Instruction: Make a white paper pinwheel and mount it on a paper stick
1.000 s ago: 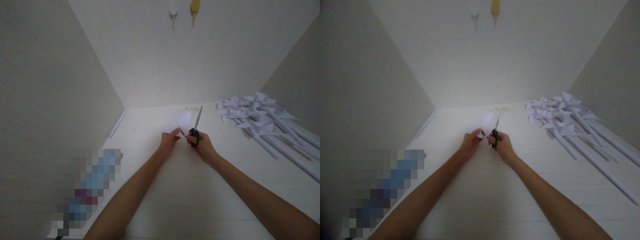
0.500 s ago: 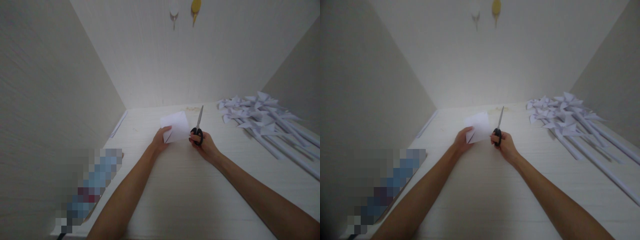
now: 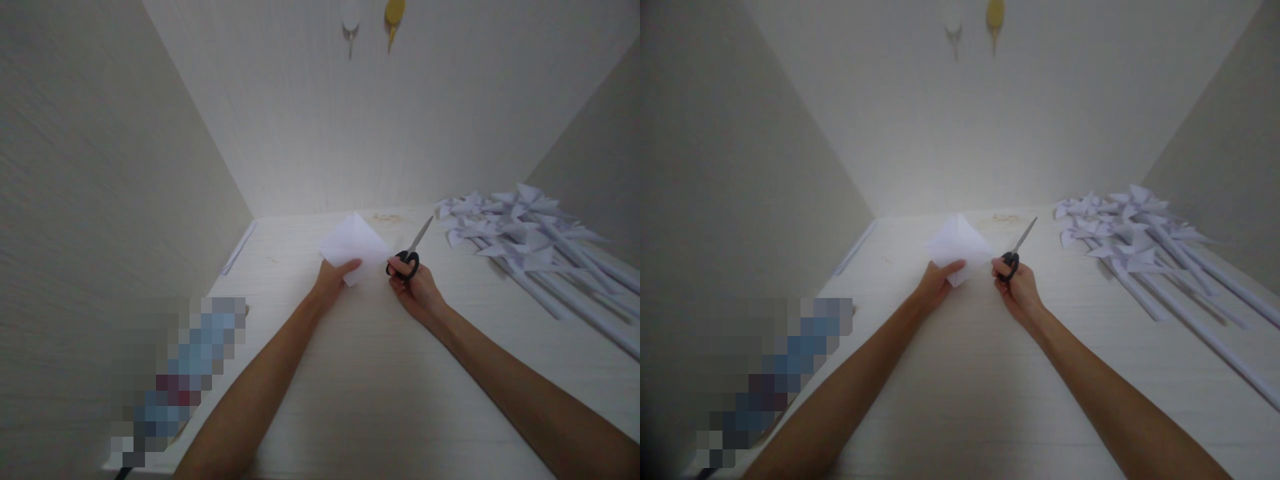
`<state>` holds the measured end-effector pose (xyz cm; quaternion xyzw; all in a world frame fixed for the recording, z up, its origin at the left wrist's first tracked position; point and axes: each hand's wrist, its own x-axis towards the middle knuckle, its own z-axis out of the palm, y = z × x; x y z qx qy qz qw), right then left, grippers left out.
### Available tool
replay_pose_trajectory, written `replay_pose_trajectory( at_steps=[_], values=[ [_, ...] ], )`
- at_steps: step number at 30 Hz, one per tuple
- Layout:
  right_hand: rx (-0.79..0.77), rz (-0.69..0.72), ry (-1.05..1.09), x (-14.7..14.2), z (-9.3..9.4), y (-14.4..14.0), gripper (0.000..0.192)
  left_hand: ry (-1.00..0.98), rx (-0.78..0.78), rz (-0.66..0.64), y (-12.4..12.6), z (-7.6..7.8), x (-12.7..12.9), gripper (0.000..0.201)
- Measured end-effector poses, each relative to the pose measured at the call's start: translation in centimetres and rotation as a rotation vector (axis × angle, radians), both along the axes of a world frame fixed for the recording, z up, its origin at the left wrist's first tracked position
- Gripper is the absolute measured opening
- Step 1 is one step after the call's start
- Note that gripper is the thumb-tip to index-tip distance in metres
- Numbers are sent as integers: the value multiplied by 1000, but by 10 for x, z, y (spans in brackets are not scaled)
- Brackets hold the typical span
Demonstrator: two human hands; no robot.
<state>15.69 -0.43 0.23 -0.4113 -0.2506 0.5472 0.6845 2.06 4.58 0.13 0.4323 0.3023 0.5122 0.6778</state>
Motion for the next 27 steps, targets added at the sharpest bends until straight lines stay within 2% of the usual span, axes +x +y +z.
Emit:
replay_pose_trajectory(
  at_steps=[8, 14, 22, 27],
  values=[
    [-19, 22, -120, -3, -3, 0, 23, -64, -34, 72, -12, 0, 14, 38],
    [11, 44, -271, -4, -9, 0, 20, -30, -54, 41, -12, 1, 15, 39],
    [13, 18, -274, -2, -10, 1, 21, -93, -109, 81, -10, 5, 13, 38],
    [18, -1, -250, -2, -9, 1, 19, 14, -52, 75, -11, 2, 14, 42]
  ],
)
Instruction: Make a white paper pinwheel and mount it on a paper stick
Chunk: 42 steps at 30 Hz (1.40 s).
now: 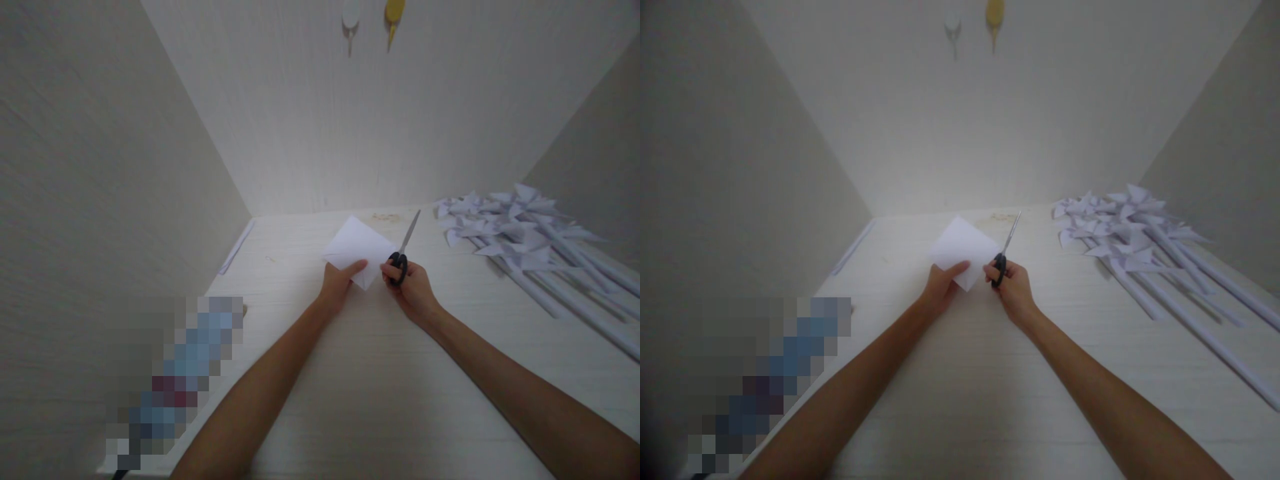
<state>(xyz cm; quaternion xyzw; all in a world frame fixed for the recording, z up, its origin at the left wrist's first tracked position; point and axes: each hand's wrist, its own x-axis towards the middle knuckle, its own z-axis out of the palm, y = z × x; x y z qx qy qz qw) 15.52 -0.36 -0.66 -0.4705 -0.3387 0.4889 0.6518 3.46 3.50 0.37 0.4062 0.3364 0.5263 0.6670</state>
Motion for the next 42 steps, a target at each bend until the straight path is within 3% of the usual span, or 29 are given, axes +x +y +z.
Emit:
replay_pose_trajectory(
  at_steps=[7, 12, 16, 42],
  values=[
    [4, -21, -13, 1, 0, 1, 18, 109, 132, 22, 2, -8, 1, 33],
    [24, 118, -248, -1, -1, -2, 12, 3, 57, 116, 5, -7, -1, 23],
    [-4, 177, -359, -3, 0, -4, 10, -29, 20, 121, 4, -4, -1, 24],
    [61, 157, -420, -3, -2, -2, 28, 58, 152, 119, 9, -15, 0, 26]
  ],
)
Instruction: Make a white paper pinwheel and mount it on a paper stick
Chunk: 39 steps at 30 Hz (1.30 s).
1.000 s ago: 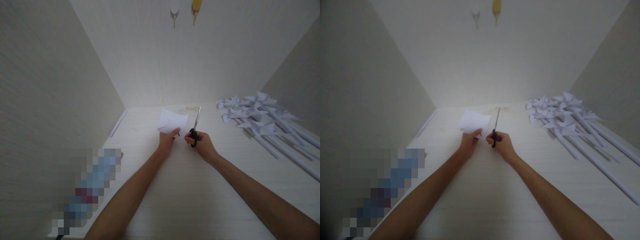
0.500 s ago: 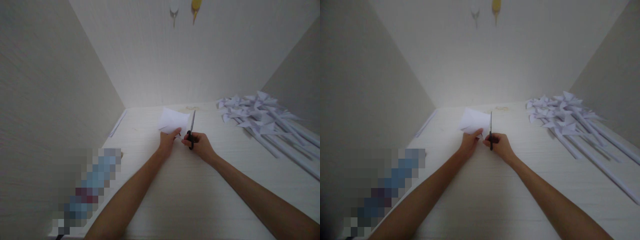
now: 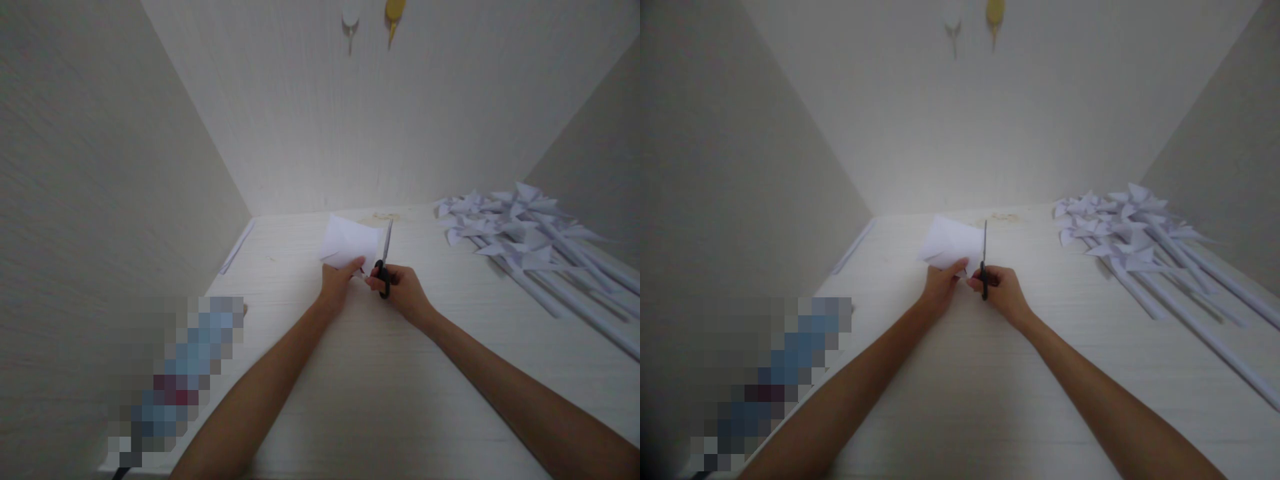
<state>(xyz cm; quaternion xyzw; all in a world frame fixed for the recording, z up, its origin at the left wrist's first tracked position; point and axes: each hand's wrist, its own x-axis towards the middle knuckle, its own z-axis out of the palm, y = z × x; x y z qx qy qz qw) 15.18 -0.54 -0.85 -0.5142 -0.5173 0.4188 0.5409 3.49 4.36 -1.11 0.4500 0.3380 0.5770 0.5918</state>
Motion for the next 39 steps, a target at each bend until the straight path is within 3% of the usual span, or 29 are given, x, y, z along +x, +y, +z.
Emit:
replay_pose_trajectory(
  at_steps=[39],
  values=[
    [39, -16, -101, -1, 5, -4, 30, 69, -39, 43, -4, 7, 0, 22]
  ],
)
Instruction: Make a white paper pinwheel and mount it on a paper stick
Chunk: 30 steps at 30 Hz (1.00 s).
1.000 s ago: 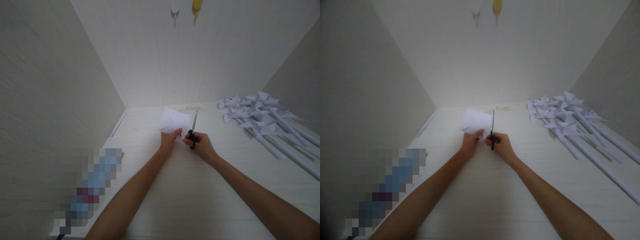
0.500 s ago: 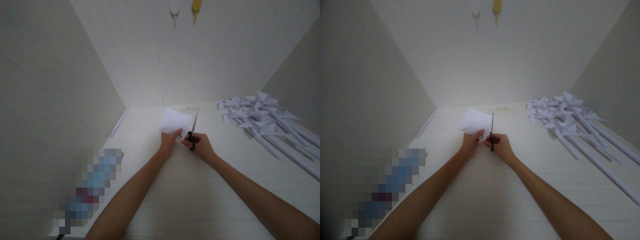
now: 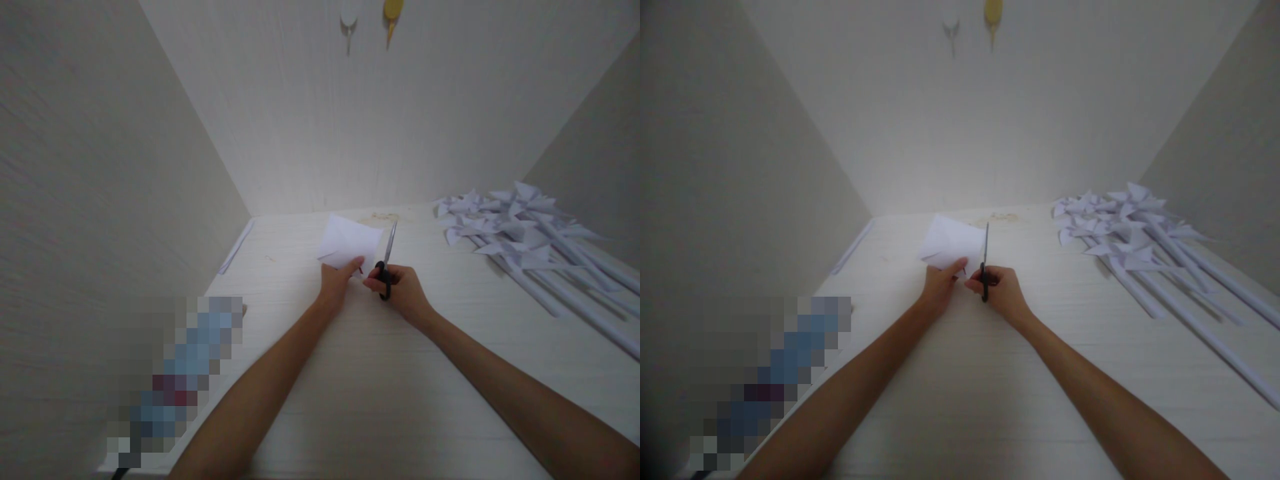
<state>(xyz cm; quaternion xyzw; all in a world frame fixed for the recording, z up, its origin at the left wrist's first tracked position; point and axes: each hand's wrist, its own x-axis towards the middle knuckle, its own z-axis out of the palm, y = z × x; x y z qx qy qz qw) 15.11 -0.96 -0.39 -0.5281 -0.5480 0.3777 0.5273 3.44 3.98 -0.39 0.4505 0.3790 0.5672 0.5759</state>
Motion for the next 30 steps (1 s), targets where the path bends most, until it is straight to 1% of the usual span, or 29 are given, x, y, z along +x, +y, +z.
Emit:
replay_pose_trajectory(
  at_steps=[5, 13, 17, 21, 30],
  values=[
    [-14, -3, 21, 0, -1, 0, 27, 43, 8, 5, -2, 4, -1, 19],
    [-5, -20, 24, 0, -2, 0, 29, -9, 22, -26, 0, -2, -1, 25],
    [15, -47, -3, 1, -3, 1, 29, -19, 36, -39, 0, -2, 0, 24],
    [23, -50, -13, 2, -5, 2, 28, -46, 36, -69, -1, -2, 0, 24],
    [30, -57, -28, 1, -3, 1, 31, -37, 46, -95, 0, -4, 0, 26]
  ],
)
